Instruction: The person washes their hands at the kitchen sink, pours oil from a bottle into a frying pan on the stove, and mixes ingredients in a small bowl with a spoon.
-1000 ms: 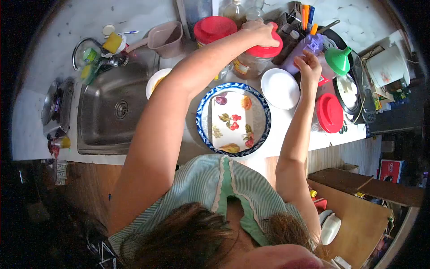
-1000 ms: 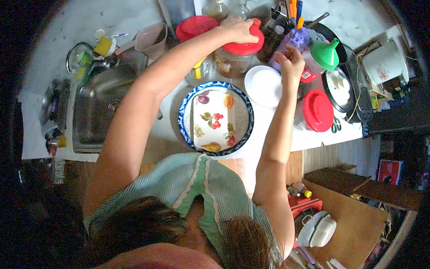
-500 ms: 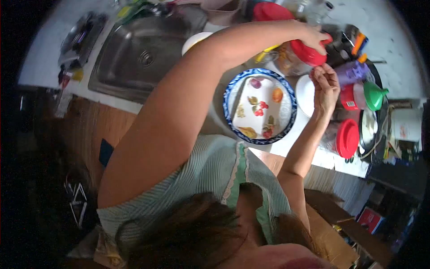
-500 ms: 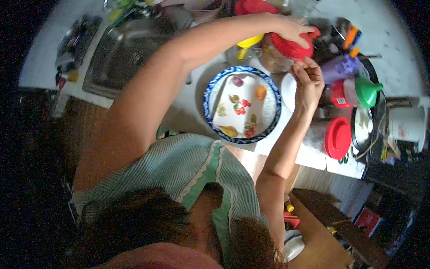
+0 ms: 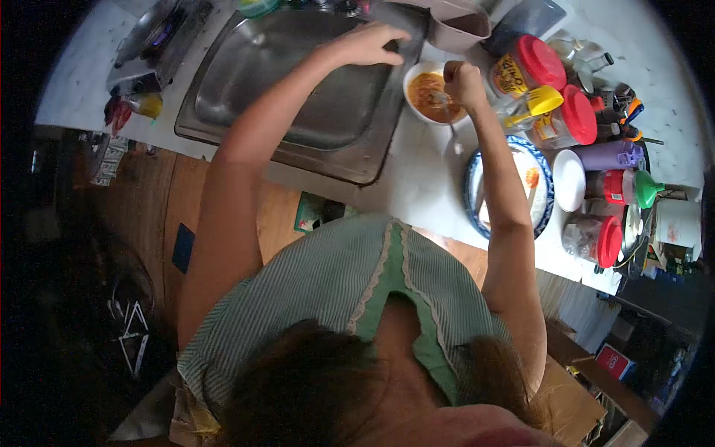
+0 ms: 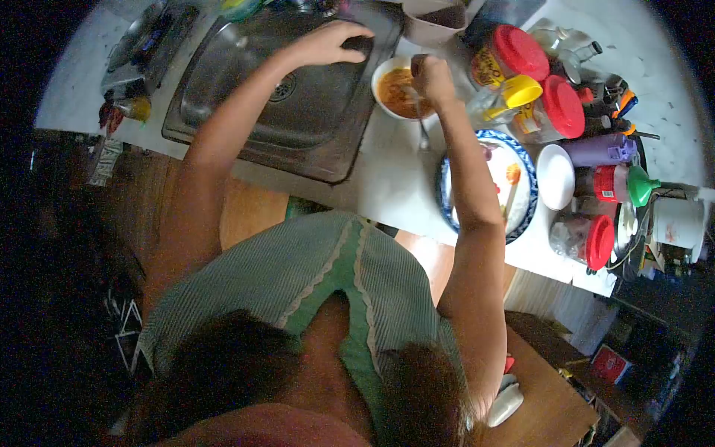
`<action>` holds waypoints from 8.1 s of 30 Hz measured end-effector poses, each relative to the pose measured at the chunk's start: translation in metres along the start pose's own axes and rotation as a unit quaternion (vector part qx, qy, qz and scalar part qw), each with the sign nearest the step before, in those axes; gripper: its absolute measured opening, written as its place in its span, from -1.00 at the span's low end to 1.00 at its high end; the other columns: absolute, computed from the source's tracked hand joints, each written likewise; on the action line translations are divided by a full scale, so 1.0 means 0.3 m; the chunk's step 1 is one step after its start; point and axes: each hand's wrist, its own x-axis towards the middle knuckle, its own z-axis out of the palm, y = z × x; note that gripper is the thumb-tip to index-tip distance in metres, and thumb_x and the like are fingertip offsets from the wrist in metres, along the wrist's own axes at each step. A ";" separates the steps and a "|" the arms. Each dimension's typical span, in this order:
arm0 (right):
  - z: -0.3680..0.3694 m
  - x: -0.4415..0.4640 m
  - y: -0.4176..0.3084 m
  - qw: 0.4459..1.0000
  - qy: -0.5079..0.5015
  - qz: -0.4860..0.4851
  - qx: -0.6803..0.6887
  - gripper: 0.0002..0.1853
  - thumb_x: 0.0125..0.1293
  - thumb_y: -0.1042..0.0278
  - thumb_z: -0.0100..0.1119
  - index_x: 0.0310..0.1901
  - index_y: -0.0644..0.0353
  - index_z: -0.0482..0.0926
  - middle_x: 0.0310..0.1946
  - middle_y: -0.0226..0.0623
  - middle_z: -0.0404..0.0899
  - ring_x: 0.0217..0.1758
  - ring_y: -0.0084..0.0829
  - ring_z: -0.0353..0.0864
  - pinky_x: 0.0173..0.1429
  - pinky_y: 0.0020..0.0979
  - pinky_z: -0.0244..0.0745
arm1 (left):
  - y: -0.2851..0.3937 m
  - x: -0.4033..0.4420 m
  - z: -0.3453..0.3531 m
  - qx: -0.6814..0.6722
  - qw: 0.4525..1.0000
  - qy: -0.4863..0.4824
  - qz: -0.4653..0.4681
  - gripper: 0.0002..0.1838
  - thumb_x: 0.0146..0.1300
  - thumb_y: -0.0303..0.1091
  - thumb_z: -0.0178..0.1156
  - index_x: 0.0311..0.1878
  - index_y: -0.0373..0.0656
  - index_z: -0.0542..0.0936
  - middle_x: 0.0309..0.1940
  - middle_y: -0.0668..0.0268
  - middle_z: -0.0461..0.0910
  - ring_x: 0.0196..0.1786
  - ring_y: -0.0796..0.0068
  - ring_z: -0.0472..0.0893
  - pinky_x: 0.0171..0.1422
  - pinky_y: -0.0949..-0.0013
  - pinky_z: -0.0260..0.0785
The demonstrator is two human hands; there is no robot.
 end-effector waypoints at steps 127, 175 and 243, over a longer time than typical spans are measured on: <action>0.992 0.529 -0.371 0.962 0.145 0.158 0.166 -0.53 0.10 0.39 0.14 0.11 0.19 0.43 -0.02 0.06 0.50 0.06 -0.01 0.48 0.08 -0.18 0.40 | -0.970 -0.682 0.505 -0.156 0.939 -0.264 -0.154 -0.31 0.26 0.04 -0.02 0.41 0.02 0.11 0.46 0.18 -0.12 0.46 -0.07 -0.08 0.37 -0.41 -0.28; 1.195 0.645 -1.216 0.990 -0.016 0.114 -0.078 -0.64 -0.14 0.51 0.16 -0.19 0.13 0.53 -0.26 -0.13 0.58 -0.06 -0.19 0.54 0.07 -0.14 0.39 | -1.289 -1.858 -0.458 0.068 0.837 0.510 -0.187 -0.27 -0.19 -0.27 0.44 0.05 -0.19 0.27 -0.02 0.05 0.34 0.10 0.03 0.31 0.21 0.07 0.17; 0.674 1.383 -2.036 0.977 0.055 -0.046 -0.199 -0.11 -0.31 0.36 0.34 0.24 -0.26 0.31 -0.22 -0.12 0.60 -0.12 -0.08 0.61 -0.05 -0.16 0.53 | -1.476 -1.843 -0.428 -0.002 0.984 0.041 -0.174 -0.88 -0.04 -0.50 0.12 -0.37 -0.16 0.55 -0.32 0.12 0.47 -0.19 0.07 0.53 -0.14 0.06 0.39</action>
